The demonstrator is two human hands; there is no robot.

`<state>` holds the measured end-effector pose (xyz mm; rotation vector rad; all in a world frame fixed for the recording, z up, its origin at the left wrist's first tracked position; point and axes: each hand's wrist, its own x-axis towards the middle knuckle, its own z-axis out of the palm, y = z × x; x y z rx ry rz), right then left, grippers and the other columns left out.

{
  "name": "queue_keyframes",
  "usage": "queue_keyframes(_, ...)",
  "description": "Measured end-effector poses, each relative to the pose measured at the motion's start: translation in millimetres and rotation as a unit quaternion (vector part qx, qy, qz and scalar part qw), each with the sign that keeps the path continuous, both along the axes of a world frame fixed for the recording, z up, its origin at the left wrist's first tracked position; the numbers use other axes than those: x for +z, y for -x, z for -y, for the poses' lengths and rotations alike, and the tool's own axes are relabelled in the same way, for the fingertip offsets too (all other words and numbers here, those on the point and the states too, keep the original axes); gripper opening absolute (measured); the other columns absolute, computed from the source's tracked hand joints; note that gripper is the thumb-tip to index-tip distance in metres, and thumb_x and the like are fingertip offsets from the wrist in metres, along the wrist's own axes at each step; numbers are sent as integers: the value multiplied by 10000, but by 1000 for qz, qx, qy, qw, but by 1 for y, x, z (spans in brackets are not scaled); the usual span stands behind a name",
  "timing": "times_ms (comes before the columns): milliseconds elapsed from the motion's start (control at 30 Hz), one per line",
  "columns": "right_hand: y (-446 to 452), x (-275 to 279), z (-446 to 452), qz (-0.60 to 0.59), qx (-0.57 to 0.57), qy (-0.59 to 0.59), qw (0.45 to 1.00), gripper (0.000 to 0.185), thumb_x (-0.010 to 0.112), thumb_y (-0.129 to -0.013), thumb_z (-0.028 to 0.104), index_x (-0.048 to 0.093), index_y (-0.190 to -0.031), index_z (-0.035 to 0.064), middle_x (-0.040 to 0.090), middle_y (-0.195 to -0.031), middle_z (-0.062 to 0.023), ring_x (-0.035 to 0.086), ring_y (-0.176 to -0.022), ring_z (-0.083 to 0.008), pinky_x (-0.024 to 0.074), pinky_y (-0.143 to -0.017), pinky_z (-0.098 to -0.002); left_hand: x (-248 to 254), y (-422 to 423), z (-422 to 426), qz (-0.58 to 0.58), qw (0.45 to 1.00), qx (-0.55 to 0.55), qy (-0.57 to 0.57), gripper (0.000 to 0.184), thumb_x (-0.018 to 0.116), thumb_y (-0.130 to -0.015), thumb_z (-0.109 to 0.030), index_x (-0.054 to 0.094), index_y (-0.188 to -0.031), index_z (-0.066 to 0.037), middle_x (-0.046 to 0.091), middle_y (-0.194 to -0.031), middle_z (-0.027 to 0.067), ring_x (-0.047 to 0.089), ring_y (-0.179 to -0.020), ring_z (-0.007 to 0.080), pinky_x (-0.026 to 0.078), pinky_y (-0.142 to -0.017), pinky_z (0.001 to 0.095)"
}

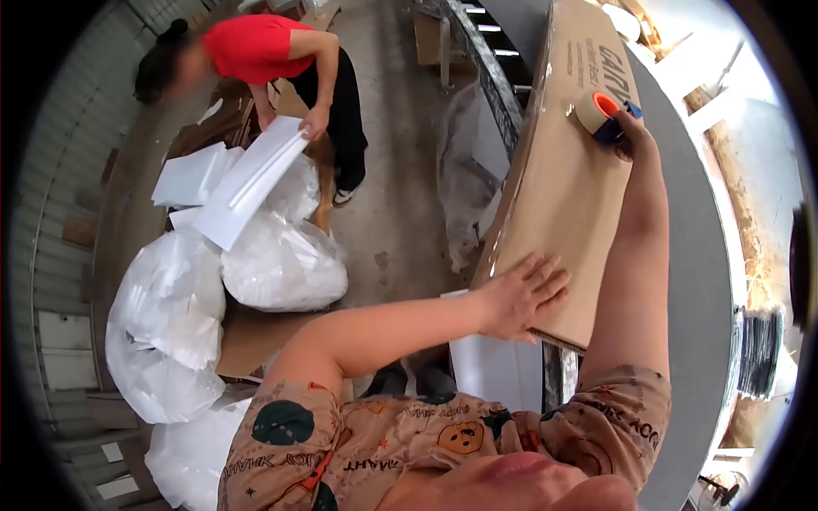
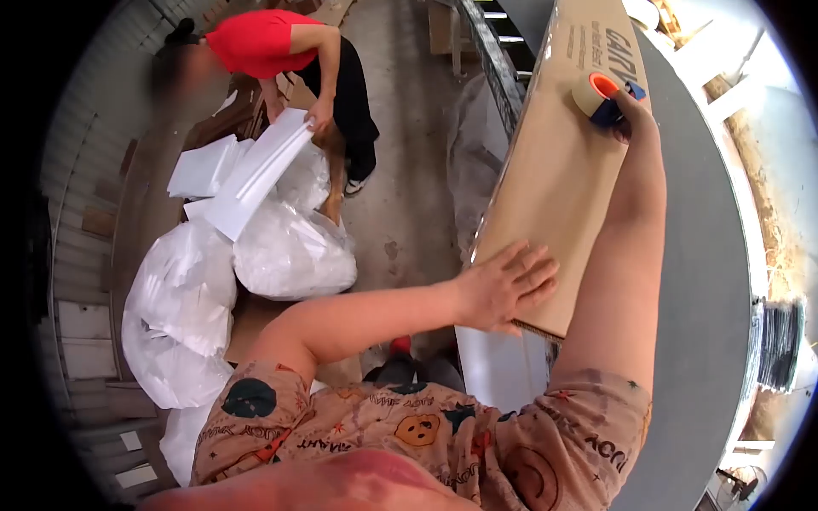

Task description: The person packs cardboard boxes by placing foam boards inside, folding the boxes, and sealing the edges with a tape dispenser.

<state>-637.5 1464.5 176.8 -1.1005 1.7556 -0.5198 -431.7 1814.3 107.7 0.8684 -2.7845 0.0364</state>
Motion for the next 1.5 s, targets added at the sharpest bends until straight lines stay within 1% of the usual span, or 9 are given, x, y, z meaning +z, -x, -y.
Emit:
queue_keyframes(200,56,22,-143,-180,78,-47,979,461,536,-835,437,552,-978,-1,594,-686,-90,597,-504,-211,534,-459,-313,-6,-1,13,41,999,-8,-14,793,509,-827,-580,338,-1407,-66,305,-1462,151,217,-1367,383,145,-1106,548)
queue_keyframes(467,67,34,-397,306,-168,-58,935,448,594,-828,336,526,-1170,55,590,-1077,-66,590,-978,-203,512,-790,-405,0,-5,14,47,998,23,39,749,474,-863,-566,337,-1409,-73,308,-1461,139,209,-1379,356,135,-1116,520)
queue_keyframes(667,-28,83,-324,-211,133,249,936,561,590,-838,462,591,-1179,16,631,-1117,-140,650,-913,-236,508,-800,-297,-7,-11,24,-36,997,67,25,849,600,-744,-618,403,-1332,-37,428,-1362,112,342,-1318,265,194,-1101,501)
queue_keyframes(767,-30,68,-298,-384,234,121,885,542,587,-830,484,609,-1179,70,649,-1064,-188,662,-871,-269,513,-762,-323,-6,-15,30,-92,993,72,26,815,693,-662,-585,474,-1222,-34,477,-1275,121,404,-1256,263,223,-1089,480)
queue_keyframes(933,-72,-17,-479,-470,61,189,860,561,664,-723,484,587,-1193,188,580,-864,-274,639,-739,-393,526,-627,-442,-14,-19,38,-152,987,27,38,770,768,-605,-484,499,-1178,-44,474,-1243,136,443,-1188,290,239,-1055,512)
queue_keyframes(1233,-39,-90,-369,-91,96,-151,980,601,695,-588,474,683,-1038,76,681,-900,-167,664,-861,-281,513,-782,-359,8,29,64,164,986,-7,-41,1136,760,-596,-449,131,-1475,-100,135,-1537,115,79,-1427,283,94,-1093,616)
queue_keyframes(1333,-17,-95,-396,-113,142,148,972,522,702,-647,410,686,-1025,50,682,-925,-133,645,-886,-239,491,-795,-327,26,16,75,187,981,9,-46,1149,748,-594,-537,155,-1470,-89,157,-1532,119,99,-1422,294,74,-1099,594)
queue_keyframes(1367,1,-71,-403,-155,73,-39,984,502,699,-658,396,694,-1017,44,677,-982,-129,628,-918,-208,476,-818,-315,21,1,75,121,990,29,-68,1141,743,-601,-558,166,-1469,-92,166,-1530,117,111,-1418,303,89,-1100,582)
queue_keyframes(1500,143,-62,-438,245,-161,73,953,396,580,-783,255,641,-1050,-31,653,-1042,-165,623,-991,-238,483,-914,-365,0,-87,89,-95,974,192,-67,965,725,-700,-494,257,-1435,-80,294,-1455,190,259,-1354,343,231,-1083,495)
